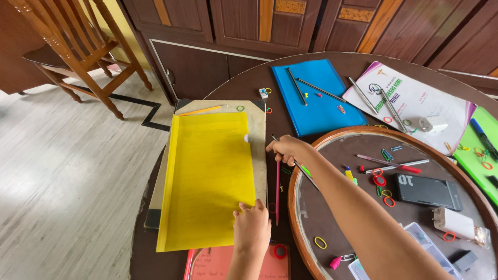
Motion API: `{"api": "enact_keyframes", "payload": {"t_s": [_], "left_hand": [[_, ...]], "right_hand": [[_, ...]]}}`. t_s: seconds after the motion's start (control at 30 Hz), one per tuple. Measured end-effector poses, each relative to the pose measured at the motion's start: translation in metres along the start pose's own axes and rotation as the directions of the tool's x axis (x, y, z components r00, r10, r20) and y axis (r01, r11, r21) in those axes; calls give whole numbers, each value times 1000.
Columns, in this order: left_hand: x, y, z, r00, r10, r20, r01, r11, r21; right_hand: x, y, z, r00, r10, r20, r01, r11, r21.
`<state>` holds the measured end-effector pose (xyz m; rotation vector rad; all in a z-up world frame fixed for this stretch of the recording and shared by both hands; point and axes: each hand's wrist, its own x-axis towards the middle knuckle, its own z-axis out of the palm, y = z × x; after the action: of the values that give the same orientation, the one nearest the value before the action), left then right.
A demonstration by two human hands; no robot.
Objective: The person sorts various stationery items on a round table, picking up pens, pencils, and small objects and placing them into colored trays. The person handles items one at a time, moving them from the table surface into green and red trays.
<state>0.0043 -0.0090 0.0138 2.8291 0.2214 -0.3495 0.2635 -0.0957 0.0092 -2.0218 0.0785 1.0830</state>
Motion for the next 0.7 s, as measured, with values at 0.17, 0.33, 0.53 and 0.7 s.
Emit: {"api": "enact_keyframes", "payload": {"t_s": [0.17,0.33,0.53,0.7], "left_hand": [[-1,0,0,999,-16,-49,17,1000,17],[0,0,6,996,-15,-91,17,1000,26],[-1,-1,7,996,7,-88,-4,999,43],[-3,-3,-1,995,-77,-60,77,997,-4]], "right_hand": [[-9,-9,16,994,-28,-107,11,988,-155],[-3,3,26,982,-138,-129,80,922,-378],[-12,20,56,906,-332,-262,162,844,-512],[-69,-13,48,733,-456,-505,338,888,-311]]}}
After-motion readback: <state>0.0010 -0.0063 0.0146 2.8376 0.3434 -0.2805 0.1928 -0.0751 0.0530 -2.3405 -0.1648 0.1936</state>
